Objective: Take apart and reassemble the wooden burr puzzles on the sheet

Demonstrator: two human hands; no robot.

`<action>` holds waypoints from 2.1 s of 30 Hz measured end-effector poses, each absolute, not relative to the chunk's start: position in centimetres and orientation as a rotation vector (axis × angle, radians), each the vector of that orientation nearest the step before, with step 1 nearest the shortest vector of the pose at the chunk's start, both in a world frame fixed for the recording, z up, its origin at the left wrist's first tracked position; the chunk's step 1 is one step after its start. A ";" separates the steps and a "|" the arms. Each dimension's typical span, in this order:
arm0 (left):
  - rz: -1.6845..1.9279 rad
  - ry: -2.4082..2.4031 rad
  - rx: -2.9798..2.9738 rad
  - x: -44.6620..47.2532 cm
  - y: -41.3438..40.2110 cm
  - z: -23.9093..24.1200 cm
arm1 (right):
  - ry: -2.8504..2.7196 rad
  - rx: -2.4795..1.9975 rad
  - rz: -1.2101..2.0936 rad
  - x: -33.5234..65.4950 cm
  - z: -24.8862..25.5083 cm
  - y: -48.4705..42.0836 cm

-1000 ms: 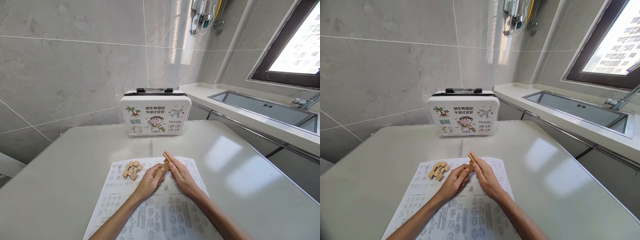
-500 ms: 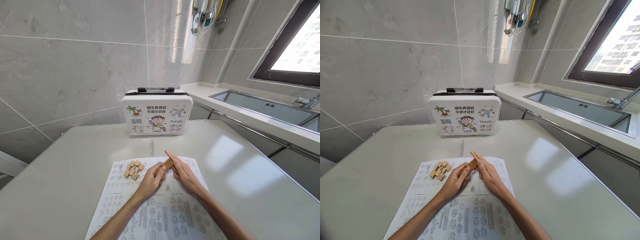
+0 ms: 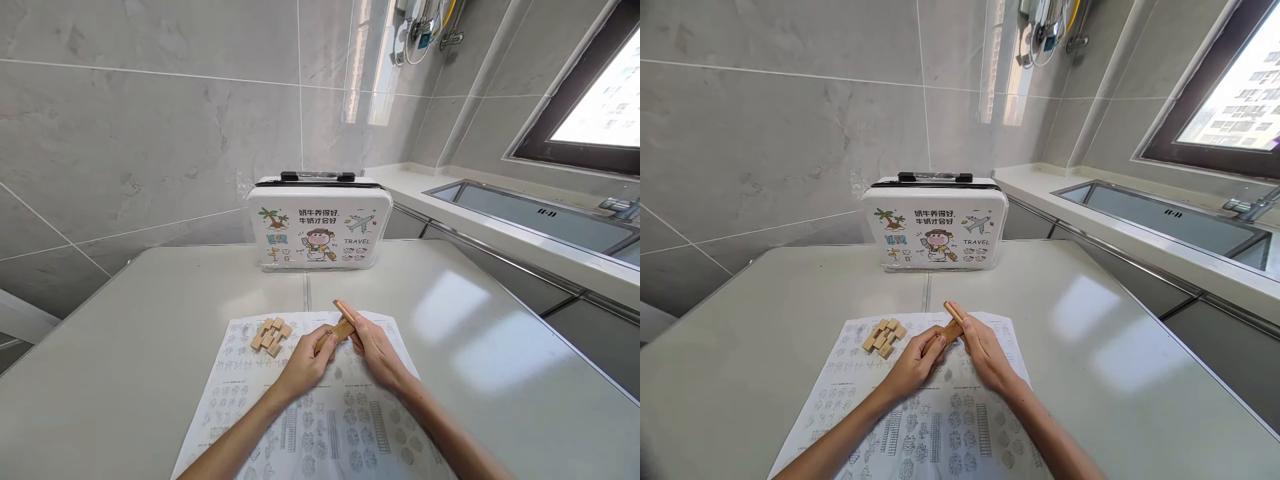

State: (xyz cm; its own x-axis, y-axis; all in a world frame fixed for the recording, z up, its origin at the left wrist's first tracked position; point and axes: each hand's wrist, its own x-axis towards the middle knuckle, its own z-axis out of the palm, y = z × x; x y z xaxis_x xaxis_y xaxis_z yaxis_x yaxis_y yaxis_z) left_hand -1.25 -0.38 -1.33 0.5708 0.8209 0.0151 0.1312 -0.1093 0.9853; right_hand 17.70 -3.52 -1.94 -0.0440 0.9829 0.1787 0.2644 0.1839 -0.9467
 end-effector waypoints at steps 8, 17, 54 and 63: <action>0.723 0.850 1.601 -1.2 -0.5 -1.3 | -1.663 -1.245 0.811 17.9 -2.1 -3.4; 0.745 0.837 1.531 -1.2 -0.3 -1.8 | -1.629 -1.230 0.859 17.8 -1.6 -3.4; 0.753 0.694 1.271 -0.9 -0.1 -2.5 | -1.043 -1.019 1.377 17.7 -2.3 -2.5; 0.766 0.677 1.237 -0.8 0.1 -2.9 | -0.965 -0.986 1.509 17.9 -2.7 -2.5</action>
State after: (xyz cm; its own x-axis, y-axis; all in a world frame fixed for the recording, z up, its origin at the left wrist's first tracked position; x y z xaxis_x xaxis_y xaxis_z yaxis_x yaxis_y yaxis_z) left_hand -0.84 0.13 -2.91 0.5808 0.8130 -0.0409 -0.1407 0.1498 0.9787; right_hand 17.92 -2.46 -2.70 -0.1179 0.9882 -0.0982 -0.3256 -0.1319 -0.9363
